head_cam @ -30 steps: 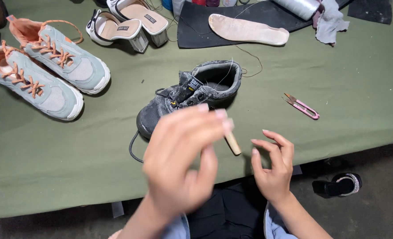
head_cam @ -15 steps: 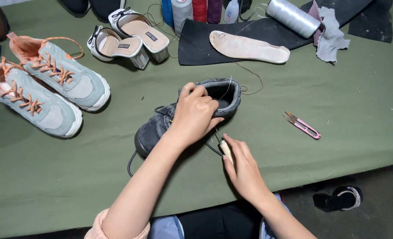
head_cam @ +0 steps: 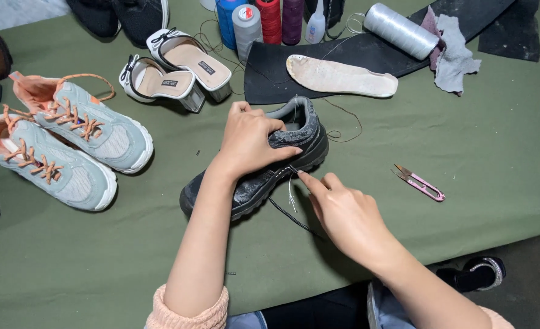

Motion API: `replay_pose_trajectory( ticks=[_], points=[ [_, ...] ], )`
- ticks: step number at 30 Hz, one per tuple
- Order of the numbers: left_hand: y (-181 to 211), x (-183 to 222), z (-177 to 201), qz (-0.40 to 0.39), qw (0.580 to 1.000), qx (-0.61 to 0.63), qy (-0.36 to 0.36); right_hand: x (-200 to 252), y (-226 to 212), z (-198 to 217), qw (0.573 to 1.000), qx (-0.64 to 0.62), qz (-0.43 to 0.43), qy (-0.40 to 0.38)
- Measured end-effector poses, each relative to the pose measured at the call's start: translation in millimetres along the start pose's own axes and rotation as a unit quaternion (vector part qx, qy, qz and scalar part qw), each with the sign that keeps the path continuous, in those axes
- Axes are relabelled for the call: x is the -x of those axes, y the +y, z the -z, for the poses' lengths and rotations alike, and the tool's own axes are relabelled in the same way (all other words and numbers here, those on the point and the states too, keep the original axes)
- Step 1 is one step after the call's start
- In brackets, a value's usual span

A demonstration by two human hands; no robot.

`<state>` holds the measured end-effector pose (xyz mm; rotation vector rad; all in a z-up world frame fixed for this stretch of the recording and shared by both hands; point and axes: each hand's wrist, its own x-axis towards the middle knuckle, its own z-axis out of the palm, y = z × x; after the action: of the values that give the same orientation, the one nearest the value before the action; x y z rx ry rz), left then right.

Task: Hand-stitching a black boot using a needle and thread on a repair workbench.

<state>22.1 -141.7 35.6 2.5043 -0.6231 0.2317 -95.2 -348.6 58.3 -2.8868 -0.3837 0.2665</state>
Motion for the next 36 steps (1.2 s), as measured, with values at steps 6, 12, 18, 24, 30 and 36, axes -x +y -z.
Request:
replay_pose_trajectory(
  ticks=[6, 12, 18, 24, 30, 36],
  points=[
    [-6, -5, 3, 0.001, 0.998, 0.008, -0.066, -8, -7, 4, 0.999, 0.021, 0.029, -0.021],
    [-15, -13, -1, 0.025, 0.993, 0.059, -0.094, -22, -8, 13, 0.998, 0.020, 0.050, -0.026],
    [-11, -5, -4, -0.003, 0.998, 0.035, -0.058, -15, -1, 1, 0.991, -0.085, -0.016, -0.106],
    [-2, 3, -7, -0.036, 0.999, 0.024, -0.024, 19, 1, -19, 0.962, -0.220, -0.081, -0.138],
    [8, 16, -22, -0.063, 0.998, -0.012, 0.020, 67, 36, -90, 0.943, -0.214, 0.035, 0.252],
    [29, 45, -41, -0.198, 0.964, -0.154, 0.086, 110, 27, -138, 0.884, -0.206, 0.271, 0.321]
  ],
)
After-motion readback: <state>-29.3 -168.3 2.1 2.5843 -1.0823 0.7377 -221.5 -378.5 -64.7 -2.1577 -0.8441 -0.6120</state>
